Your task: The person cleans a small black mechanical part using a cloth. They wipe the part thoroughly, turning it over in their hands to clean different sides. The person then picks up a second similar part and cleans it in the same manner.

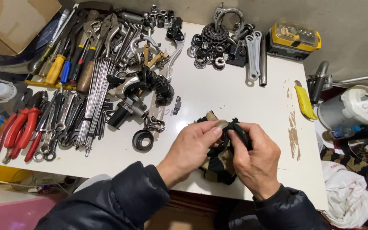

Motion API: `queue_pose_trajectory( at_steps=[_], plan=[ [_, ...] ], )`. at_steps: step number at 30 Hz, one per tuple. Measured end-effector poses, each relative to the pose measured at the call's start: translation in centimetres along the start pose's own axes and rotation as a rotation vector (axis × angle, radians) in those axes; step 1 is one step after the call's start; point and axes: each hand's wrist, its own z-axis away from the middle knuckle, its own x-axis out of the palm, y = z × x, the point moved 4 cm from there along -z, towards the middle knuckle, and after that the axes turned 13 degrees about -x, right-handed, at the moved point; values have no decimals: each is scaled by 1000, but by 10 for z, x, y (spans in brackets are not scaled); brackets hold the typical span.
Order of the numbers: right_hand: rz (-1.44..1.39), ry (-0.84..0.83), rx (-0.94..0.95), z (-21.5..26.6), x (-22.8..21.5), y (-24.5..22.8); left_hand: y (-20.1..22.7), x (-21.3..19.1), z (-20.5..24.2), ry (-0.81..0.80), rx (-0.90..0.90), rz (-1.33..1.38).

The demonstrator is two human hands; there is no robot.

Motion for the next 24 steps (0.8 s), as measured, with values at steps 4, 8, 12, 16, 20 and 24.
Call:
queue_pose_trajectory(
  at_steps=[4,8,12,16,20,24],
  plan=[
    [-164,-92,555,3,6,4,-9,2,4,186,160,-184],
    [-813,-74,825,11,23,7,-11,5,6,292,526,-418],
    [-1172,-137,1092,17,28,12,-12,9,7,260,690,-492],
    [-941,-139,974,13,26,10,-12,8,3,259,595,-467],
    [-123,-175,265,8,17,19,-2,6,1,198,290,-361],
    [380,-10,-614,0,13,0,4,-1,-8,174,58,-334]
  ],
)
